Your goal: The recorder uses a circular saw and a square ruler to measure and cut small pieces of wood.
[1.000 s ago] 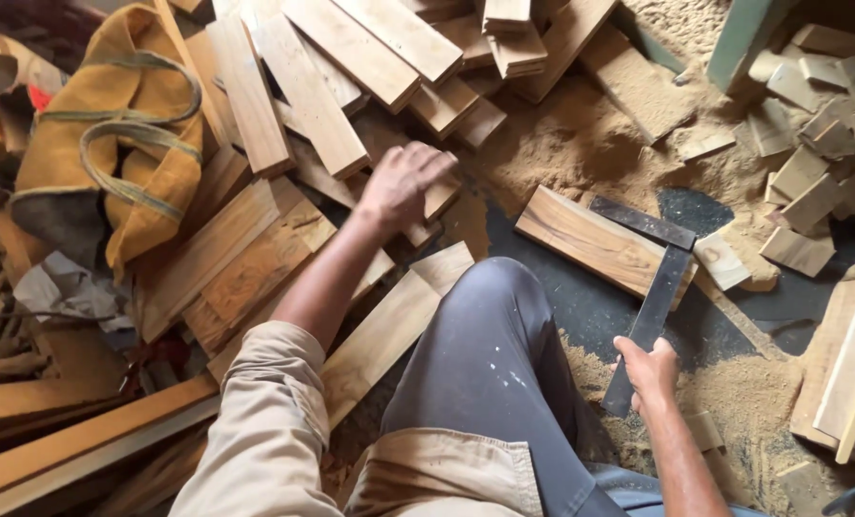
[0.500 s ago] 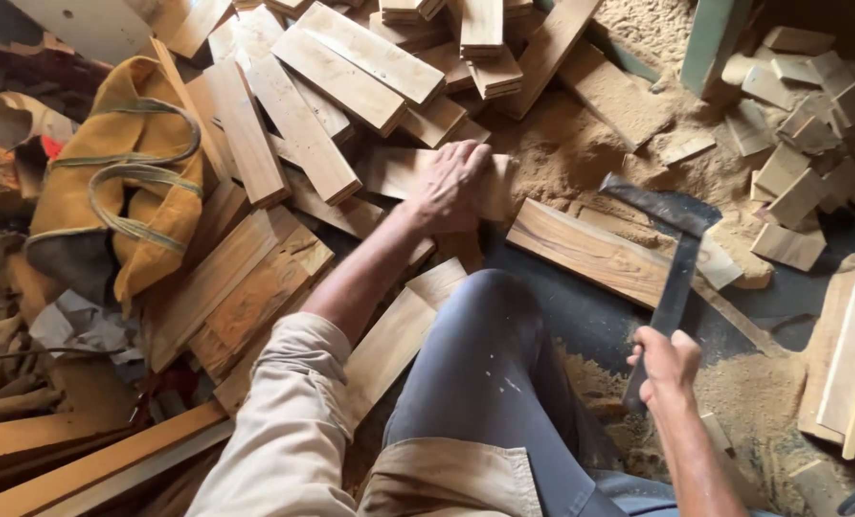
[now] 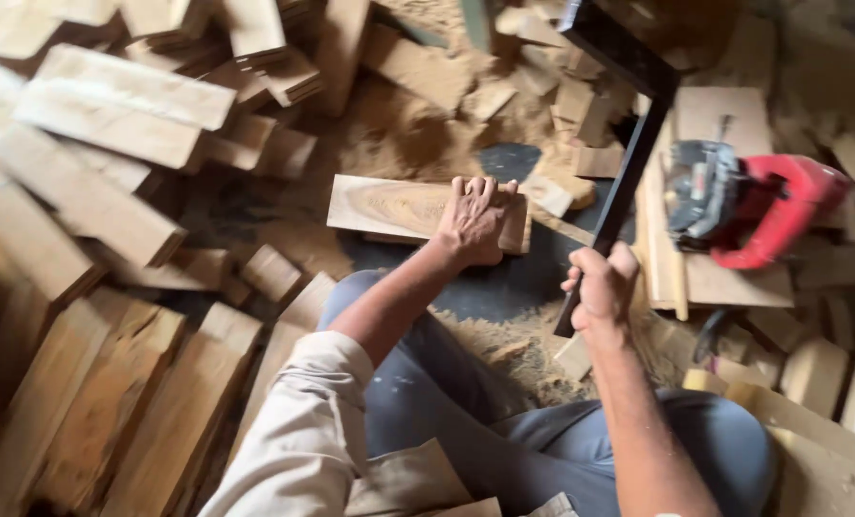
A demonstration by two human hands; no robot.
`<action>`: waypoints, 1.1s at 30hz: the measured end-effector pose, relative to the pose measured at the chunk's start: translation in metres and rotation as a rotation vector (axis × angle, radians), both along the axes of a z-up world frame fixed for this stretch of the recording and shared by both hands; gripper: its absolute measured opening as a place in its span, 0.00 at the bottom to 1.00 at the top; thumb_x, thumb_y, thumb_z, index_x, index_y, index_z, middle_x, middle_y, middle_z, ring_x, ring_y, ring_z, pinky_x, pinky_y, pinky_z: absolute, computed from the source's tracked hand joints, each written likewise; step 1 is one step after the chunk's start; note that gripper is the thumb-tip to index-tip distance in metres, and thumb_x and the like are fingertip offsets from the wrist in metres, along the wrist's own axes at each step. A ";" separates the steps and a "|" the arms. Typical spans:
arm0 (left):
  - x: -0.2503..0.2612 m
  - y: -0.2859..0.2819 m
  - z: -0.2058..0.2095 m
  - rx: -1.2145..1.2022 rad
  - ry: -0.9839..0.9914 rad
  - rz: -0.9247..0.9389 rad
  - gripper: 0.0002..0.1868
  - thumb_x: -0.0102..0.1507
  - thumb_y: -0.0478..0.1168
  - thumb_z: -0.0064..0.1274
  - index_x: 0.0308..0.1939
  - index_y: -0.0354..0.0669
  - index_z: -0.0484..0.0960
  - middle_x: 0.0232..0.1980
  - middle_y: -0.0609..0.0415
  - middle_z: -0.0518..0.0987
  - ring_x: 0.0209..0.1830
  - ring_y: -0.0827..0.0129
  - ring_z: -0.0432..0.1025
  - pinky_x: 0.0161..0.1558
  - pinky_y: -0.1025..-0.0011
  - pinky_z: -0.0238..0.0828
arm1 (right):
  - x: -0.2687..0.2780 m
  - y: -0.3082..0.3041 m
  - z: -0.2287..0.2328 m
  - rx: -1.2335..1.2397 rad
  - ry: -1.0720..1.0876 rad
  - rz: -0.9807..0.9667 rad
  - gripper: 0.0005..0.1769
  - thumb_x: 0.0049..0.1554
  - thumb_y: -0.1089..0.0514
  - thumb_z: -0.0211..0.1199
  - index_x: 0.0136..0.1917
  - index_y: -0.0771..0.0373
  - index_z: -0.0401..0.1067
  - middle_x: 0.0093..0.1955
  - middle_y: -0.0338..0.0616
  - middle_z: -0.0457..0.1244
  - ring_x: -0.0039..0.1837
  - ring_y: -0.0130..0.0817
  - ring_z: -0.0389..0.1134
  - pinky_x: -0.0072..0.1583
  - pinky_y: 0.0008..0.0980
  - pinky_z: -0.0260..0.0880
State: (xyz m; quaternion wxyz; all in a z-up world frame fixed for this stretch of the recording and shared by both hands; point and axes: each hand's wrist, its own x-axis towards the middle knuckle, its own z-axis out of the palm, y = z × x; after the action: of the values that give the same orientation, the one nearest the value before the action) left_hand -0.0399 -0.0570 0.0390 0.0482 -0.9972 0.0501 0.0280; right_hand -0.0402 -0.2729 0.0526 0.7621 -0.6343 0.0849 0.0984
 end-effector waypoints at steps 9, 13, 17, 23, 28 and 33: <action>0.010 0.050 0.003 0.090 0.378 0.010 0.71 0.47 0.63 0.68 0.83 0.58 0.37 0.67 0.41 0.65 0.66 0.50 0.61 0.66 0.52 0.56 | -0.002 0.011 -0.009 -0.079 0.040 0.023 0.07 0.46 0.66 0.58 0.41 0.62 0.65 0.32 0.40 0.61 0.30 0.25 0.60 0.29 0.28 0.62; 0.008 0.076 -0.036 0.049 0.290 0.038 0.69 0.46 0.59 0.69 0.83 0.58 0.41 0.65 0.41 0.68 0.66 0.49 0.62 0.66 0.53 0.57 | -0.004 0.024 -0.049 -0.089 0.064 0.092 0.06 0.49 0.65 0.59 0.37 0.65 0.63 0.30 0.42 0.59 0.28 0.29 0.59 0.30 0.30 0.62; -0.005 0.123 -0.176 0.007 0.126 0.069 0.49 0.61 0.48 0.55 0.83 0.71 0.48 0.66 0.45 0.70 0.66 0.50 0.66 0.65 0.52 0.64 | -0.017 0.022 -0.083 -0.104 0.154 0.156 0.10 0.49 0.67 0.64 0.39 0.62 0.62 0.32 0.41 0.61 0.30 0.29 0.63 0.31 0.32 0.66; 0.002 0.095 -0.089 0.043 0.101 0.223 0.50 0.55 0.64 0.45 0.81 0.75 0.44 0.73 0.55 0.65 0.73 0.56 0.60 0.68 0.37 0.52 | -0.017 0.030 -0.127 -0.190 0.083 0.283 0.07 0.56 0.68 0.65 0.44 0.69 0.67 0.39 0.45 0.64 0.34 0.31 0.66 0.35 0.31 0.68; 0.000 0.081 -0.079 0.157 -0.195 0.314 0.29 0.68 0.58 0.46 0.72 0.67 0.60 0.74 0.59 0.65 0.75 0.64 0.57 0.72 0.30 0.50 | -0.020 0.038 -0.133 -0.324 -0.010 0.308 0.06 0.57 0.71 0.62 0.42 0.73 0.66 0.38 0.44 0.63 0.34 0.31 0.65 0.35 0.29 0.67; -0.011 0.063 -0.015 -0.156 -0.170 0.377 0.30 0.67 0.64 0.48 0.70 0.63 0.66 0.68 0.61 0.68 0.73 0.67 0.60 0.71 0.48 0.56 | -0.039 0.051 -0.135 -0.497 -0.025 0.329 0.07 0.56 0.64 0.63 0.41 0.67 0.67 0.36 0.43 0.63 0.33 0.32 0.64 0.33 0.35 0.62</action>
State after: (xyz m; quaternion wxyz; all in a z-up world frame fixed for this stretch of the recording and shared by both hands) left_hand -0.0509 0.0060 0.0240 -0.0310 -0.9884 -0.1392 -0.0515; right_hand -0.0789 -0.2219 -0.0827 0.5582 -0.8079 -0.0071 0.1890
